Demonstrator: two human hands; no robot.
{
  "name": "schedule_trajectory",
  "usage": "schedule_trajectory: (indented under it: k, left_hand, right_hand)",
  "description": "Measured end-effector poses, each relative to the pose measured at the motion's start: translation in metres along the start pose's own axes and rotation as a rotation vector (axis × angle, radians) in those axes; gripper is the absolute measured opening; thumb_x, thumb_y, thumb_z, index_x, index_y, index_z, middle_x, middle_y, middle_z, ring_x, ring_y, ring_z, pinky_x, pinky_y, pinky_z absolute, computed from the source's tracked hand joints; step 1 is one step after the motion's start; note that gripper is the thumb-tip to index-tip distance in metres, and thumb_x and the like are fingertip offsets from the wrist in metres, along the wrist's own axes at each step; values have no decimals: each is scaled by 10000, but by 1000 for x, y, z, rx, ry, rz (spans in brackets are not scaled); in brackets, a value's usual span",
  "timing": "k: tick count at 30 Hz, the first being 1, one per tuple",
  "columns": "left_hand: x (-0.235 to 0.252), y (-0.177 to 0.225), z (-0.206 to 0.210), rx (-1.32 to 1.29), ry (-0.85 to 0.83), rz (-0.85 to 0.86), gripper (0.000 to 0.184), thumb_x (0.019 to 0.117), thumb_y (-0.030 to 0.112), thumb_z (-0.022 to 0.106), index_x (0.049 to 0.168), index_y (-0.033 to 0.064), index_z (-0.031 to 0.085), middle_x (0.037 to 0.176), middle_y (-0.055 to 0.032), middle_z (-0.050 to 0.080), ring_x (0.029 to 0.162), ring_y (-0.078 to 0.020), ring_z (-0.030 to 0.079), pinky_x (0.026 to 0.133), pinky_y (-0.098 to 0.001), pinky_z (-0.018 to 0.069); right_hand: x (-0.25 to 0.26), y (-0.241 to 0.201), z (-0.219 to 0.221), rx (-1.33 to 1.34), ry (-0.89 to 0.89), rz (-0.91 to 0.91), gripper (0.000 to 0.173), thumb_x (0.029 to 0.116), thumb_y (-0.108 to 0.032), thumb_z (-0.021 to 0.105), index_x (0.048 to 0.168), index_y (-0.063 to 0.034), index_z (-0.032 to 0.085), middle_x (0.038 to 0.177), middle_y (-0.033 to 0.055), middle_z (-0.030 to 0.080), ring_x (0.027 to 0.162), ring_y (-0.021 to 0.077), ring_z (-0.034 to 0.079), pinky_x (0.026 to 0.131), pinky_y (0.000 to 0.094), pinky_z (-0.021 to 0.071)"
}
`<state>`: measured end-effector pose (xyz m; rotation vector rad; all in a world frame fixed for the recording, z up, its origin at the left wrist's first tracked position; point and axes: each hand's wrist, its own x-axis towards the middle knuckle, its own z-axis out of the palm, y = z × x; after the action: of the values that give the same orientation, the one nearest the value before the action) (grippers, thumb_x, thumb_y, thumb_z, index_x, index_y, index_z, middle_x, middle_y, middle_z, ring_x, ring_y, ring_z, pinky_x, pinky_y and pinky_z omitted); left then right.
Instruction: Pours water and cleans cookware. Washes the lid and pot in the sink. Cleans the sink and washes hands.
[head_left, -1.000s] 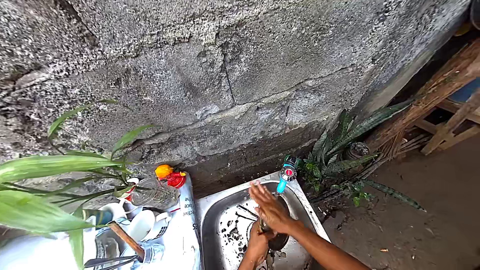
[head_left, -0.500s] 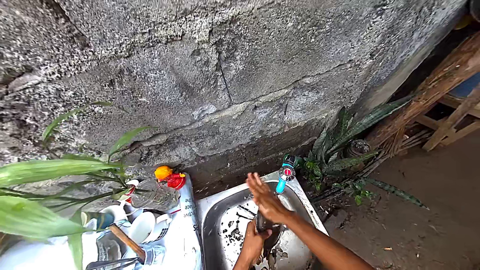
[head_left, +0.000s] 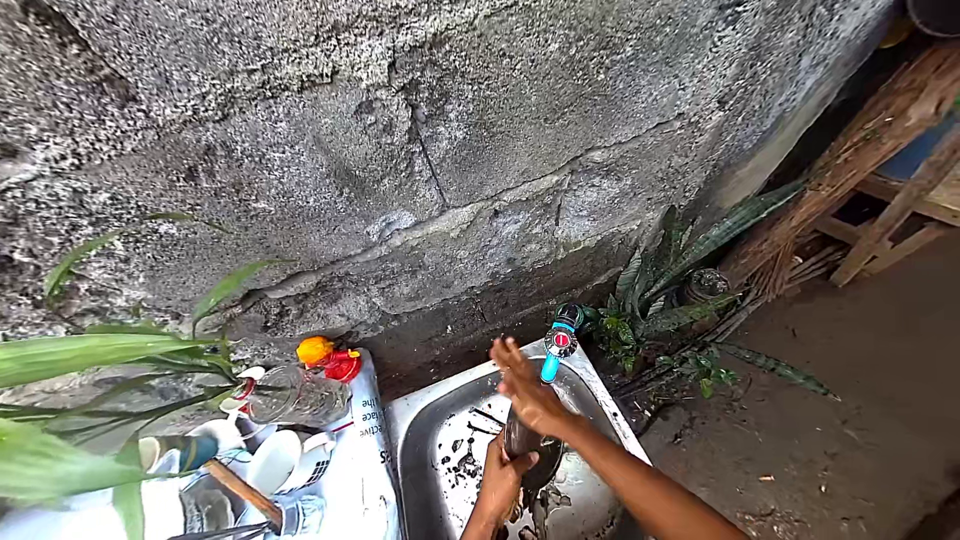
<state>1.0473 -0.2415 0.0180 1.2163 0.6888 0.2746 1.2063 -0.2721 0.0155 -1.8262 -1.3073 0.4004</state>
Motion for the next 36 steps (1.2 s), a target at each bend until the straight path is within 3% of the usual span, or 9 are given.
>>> schedule_trajectory:
  k: [5, 8, 10, 15, 19, 23, 25, 30, 36]
  left_hand:
    - [-9, -2, -19, -345, 122, 50, 467, 762, -149, 647, 1210, -66, 544, 1044, -146, 725, 938, -208, 727, 852, -396, 619]
    - [-9, -1, -19, -488, 136, 11, 485, 793, -70, 658, 1253, -23, 509, 1061, -140, 723, 939, -214, 731, 846, -409, 622]
    - [-11, 8, -24, -412, 124, -80, 446, 932, 91, 628, 1336, -2, 465, 1093, -141, 714, 959, -216, 727, 864, -410, 616]
    - [-16, 8, -40, -279, 74, -50, 232, 902, -48, 644, 1132, -27, 644, 991, -125, 753, 887, -205, 742, 841, -395, 622]
    - [-14, 0, -42, -243, 110, 4, 428, 807, -132, 664, 1226, -59, 621, 1088, -148, 732, 970, -206, 722, 885, -387, 608]
    - [-10, -5, -35, -268, 135, -4, 564, 891, -108, 590, 1436, -36, 466, 1278, -169, 651, 1092, -213, 679, 956, -390, 577]
    - [-10, -3, -30, -291, 156, -19, 537, 951, -69, 556, 1468, -26, 419, 1293, -167, 635, 1095, -210, 676, 961, -391, 572]
    - [-3, -5, -17, -193, 151, 45, 327, 916, -88, 587, 1243, -83, 583, 1064, -152, 721, 952, -189, 717, 893, -360, 598]
    - [0, 3, -16, -28, 84, 71, 307, 889, -87, 618, 1196, -79, 623, 1049, -140, 731, 946, -167, 719, 889, -340, 601]
  right_hand:
    - [-6, 40, -16, 283, 137, 460, 479, 1113, -191, 278, 1261, 82, 643, 1251, 261, 660, 1240, 326, 601, 1104, 440, 430]
    - [-12, 28, -14, 253, 263, 588, 522, 1118, -285, 345, 899, 55, 674, 807, 177, 636, 838, 284, 632, 816, 489, 483]
    - [-16, 21, -17, 131, 207, 574, 538, 1099, -286, 393, 764, 50, 647, 709, 177, 614, 768, 310, 640, 760, 511, 481]
    - [-14, 26, -40, 224, 381, 749, 625, 1126, -356, 298, 889, 67, 692, 816, 195, 673, 804, 326, 653, 800, 559, 500]
    - [-13, 6, -59, 733, 325, 838, 443, 1115, -343, 350, 1437, -61, 466, 1318, 174, 551, 1069, 256, 571, 807, 447, 491]
    - [-27, -10, -42, 587, 205, 643, 437, 863, -30, 675, 1294, -13, 606, 1234, 188, 600, 1014, 241, 636, 827, 382, 560]
    - [-38, -19, -30, 266, 254, 485, 353, 886, -95, 743, 1212, 34, 697, 1219, 239, 608, 1113, 309, 615, 986, 425, 515]
    - [-57, -19, 17, -52, 299, -5, 325, 896, 18, 629, 1175, -74, 770, 1183, 141, 723, 1138, 326, 675, 1002, 448, 554]
    - [-36, -4, -2, 33, 204, -82, 215, 926, 2, 643, 1078, -56, 784, 1114, 139, 718, 1107, 295, 671, 1005, 416, 545]
